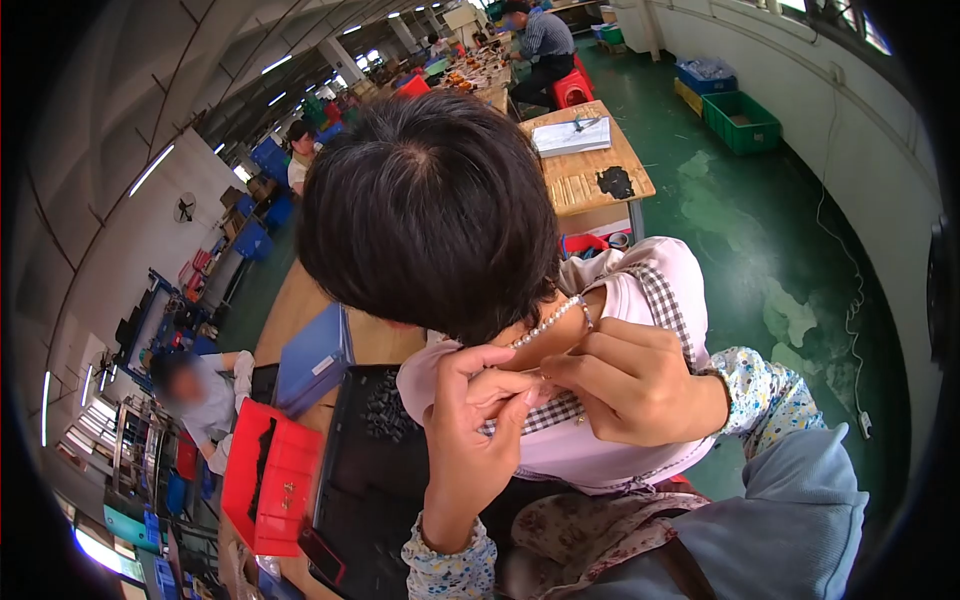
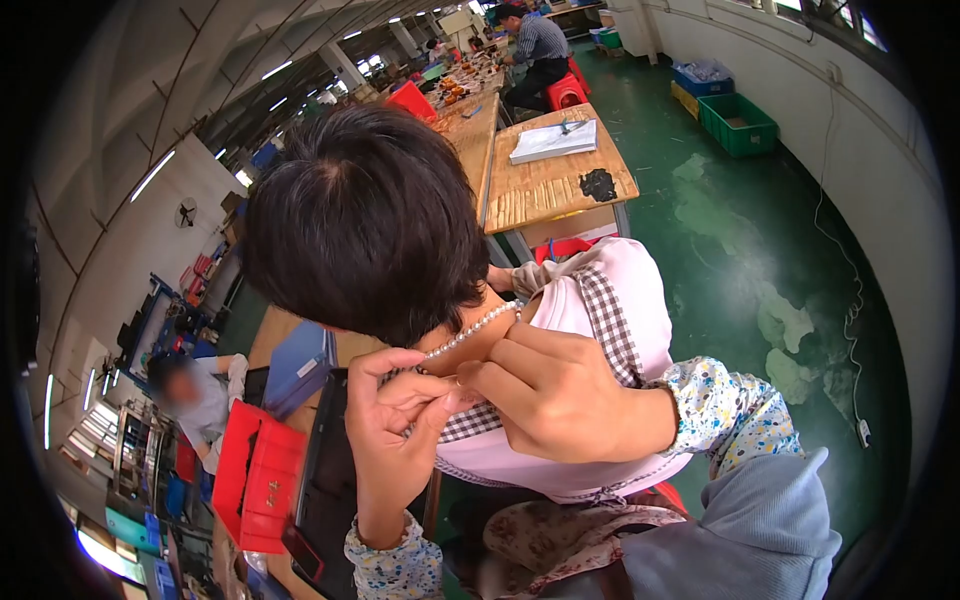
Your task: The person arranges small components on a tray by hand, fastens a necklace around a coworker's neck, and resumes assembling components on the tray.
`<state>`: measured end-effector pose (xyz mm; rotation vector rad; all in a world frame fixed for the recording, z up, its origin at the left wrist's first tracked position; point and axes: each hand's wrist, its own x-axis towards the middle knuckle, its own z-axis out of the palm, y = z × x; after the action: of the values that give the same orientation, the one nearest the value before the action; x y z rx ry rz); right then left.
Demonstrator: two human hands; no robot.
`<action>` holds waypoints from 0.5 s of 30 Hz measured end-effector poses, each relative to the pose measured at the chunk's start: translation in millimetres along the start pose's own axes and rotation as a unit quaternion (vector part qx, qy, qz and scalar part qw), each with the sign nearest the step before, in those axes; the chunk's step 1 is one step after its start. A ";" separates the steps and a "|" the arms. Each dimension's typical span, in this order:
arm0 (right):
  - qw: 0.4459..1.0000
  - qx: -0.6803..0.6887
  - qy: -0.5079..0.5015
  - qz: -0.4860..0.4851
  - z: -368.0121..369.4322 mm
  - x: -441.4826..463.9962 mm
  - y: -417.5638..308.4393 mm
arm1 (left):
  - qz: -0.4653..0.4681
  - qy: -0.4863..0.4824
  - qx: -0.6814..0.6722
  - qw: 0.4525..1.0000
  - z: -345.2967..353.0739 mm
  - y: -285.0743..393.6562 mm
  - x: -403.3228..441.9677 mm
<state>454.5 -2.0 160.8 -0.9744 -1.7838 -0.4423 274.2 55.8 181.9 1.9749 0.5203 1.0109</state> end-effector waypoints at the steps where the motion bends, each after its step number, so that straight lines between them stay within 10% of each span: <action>1: 1.000 0.003 0.006 -0.005 -0.4 0.0 -0.2 | 0.000 0.001 -0.001 1.000 -1.9 3.1 0.4; 7: 0.989 0.138 -0.028 0.035 -6.1 3.3 7.6 | 0.006 -0.020 0.083 0.996 -7.5 9.9 2.1; 15: 0.939 0.311 -0.101 0.108 -8.0 0.0 10.9 | 0.007 0.004 -0.135 0.991 -9.1 1.3 7.2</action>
<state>467.9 -0.9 162.7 -0.7594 -1.7995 0.3636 271.1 64.3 189.2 1.7372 0.3540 1.0413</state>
